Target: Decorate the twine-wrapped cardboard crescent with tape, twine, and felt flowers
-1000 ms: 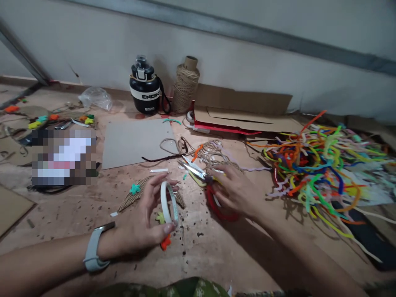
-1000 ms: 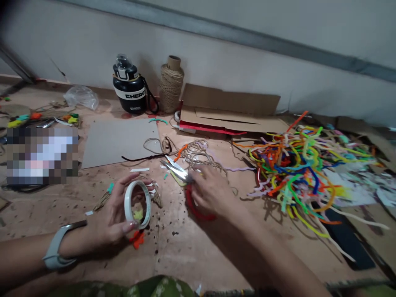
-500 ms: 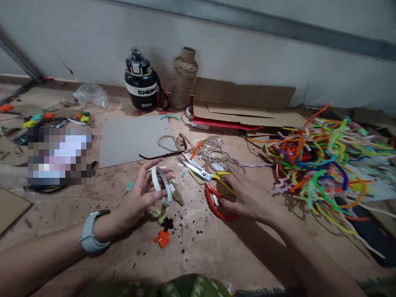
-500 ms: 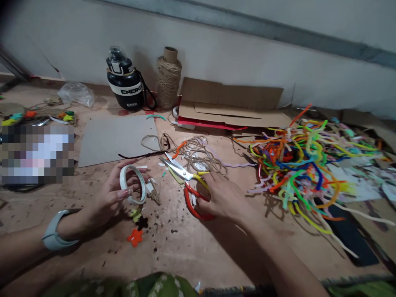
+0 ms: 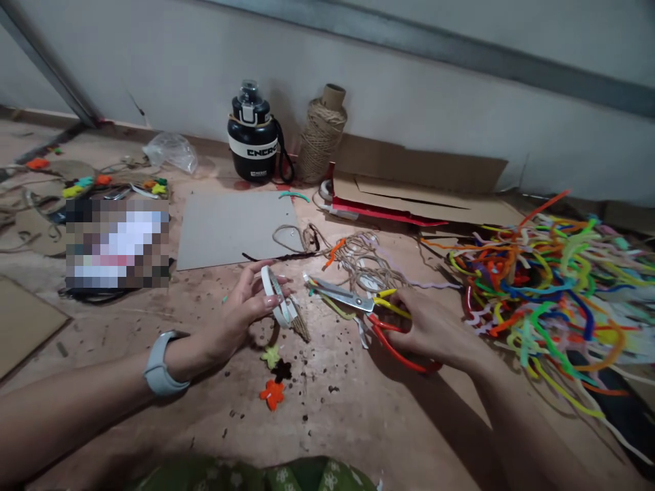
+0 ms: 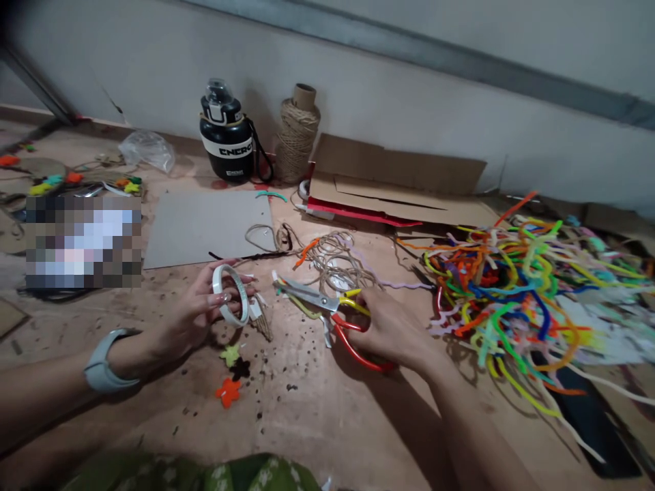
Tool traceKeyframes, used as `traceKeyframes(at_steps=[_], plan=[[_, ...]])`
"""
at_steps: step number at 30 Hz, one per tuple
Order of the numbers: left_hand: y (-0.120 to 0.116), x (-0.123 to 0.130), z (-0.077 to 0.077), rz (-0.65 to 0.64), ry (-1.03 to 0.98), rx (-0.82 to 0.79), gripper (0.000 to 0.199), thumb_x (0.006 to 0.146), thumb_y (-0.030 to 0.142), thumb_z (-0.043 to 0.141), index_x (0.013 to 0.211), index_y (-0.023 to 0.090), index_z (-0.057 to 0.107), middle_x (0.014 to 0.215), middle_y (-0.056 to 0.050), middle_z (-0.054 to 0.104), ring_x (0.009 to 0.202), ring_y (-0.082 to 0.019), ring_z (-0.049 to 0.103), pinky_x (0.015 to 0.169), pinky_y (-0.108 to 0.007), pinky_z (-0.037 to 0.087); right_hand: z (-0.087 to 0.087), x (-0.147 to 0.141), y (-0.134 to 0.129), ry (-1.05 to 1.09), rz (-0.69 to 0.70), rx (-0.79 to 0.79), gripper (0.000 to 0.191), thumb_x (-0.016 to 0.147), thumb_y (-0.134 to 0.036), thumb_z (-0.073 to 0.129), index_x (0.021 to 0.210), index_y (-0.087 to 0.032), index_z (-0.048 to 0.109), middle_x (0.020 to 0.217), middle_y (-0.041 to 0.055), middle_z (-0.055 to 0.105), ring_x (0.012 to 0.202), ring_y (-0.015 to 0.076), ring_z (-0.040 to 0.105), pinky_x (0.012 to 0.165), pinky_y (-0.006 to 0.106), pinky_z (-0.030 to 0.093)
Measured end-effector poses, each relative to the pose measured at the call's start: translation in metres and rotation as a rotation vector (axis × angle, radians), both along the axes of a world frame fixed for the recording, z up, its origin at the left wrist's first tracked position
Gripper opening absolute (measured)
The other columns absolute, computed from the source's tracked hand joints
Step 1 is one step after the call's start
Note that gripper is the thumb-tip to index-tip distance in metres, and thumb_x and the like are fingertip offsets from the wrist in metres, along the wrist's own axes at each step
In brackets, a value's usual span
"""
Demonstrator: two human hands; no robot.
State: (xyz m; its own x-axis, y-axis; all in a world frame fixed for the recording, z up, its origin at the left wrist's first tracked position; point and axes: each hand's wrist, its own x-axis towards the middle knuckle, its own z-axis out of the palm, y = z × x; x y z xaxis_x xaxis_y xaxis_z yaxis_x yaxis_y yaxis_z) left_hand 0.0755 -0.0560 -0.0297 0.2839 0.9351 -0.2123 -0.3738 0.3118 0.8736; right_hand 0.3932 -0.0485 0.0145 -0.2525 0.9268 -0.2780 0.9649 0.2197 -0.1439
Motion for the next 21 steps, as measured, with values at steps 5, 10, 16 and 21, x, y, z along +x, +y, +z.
traceKeyframes(at_steps=[5,10,16,21], plan=[[0.000,0.000,0.001,0.002,-0.018,-0.028,0.053,0.080,0.033,0.067,0.126,0.027,0.040,0.125,-0.010,0.055,0.112,-0.028,0.059,0.089,-0.041,0.049,0.008,0.013,0.005,0.110,0.101,0.067,0.032,0.077,-0.050,0.060,0.086,-0.020,0.055,0.084,0.0070,0.064,0.073,0.0216,0.060,0.064,0.030,0.047],[0.000,0.000,-0.001,0.002,-0.009,-0.025,0.053,0.080,0.035,0.066,0.127,0.027,0.041,0.128,-0.012,0.055,0.110,-0.029,0.060,0.089,-0.043,0.049,0.013,0.016,0.004,0.096,0.260,0.035,0.032,0.075,-0.050,0.063,0.081,-0.020,0.055,0.081,0.0078,0.063,0.070,0.0217,0.058,0.061,0.030,0.044],[0.000,-0.001,-0.002,-0.004,-0.004,-0.025,0.052,0.081,0.035,0.066,0.126,0.028,0.041,0.130,-0.011,0.055,0.109,-0.028,0.060,0.088,-0.042,0.049,0.007,0.005,0.002,-0.001,0.432,0.032,0.030,0.079,-0.050,0.063,0.083,-0.020,0.058,0.078,0.0066,0.063,0.071,0.0227,0.059,0.064,0.030,0.039],[0.000,-0.001,0.001,-0.002,-0.001,-0.045,0.051,0.080,0.034,0.067,0.124,0.027,0.043,0.128,-0.010,0.055,0.115,-0.030,0.058,0.092,-0.044,0.048,0.003,-0.004,0.008,0.033,0.489,0.056,0.026,0.081,-0.044,0.062,0.087,-0.019,0.061,0.080,0.0076,0.065,0.073,0.0224,0.060,0.065,0.030,0.038]])
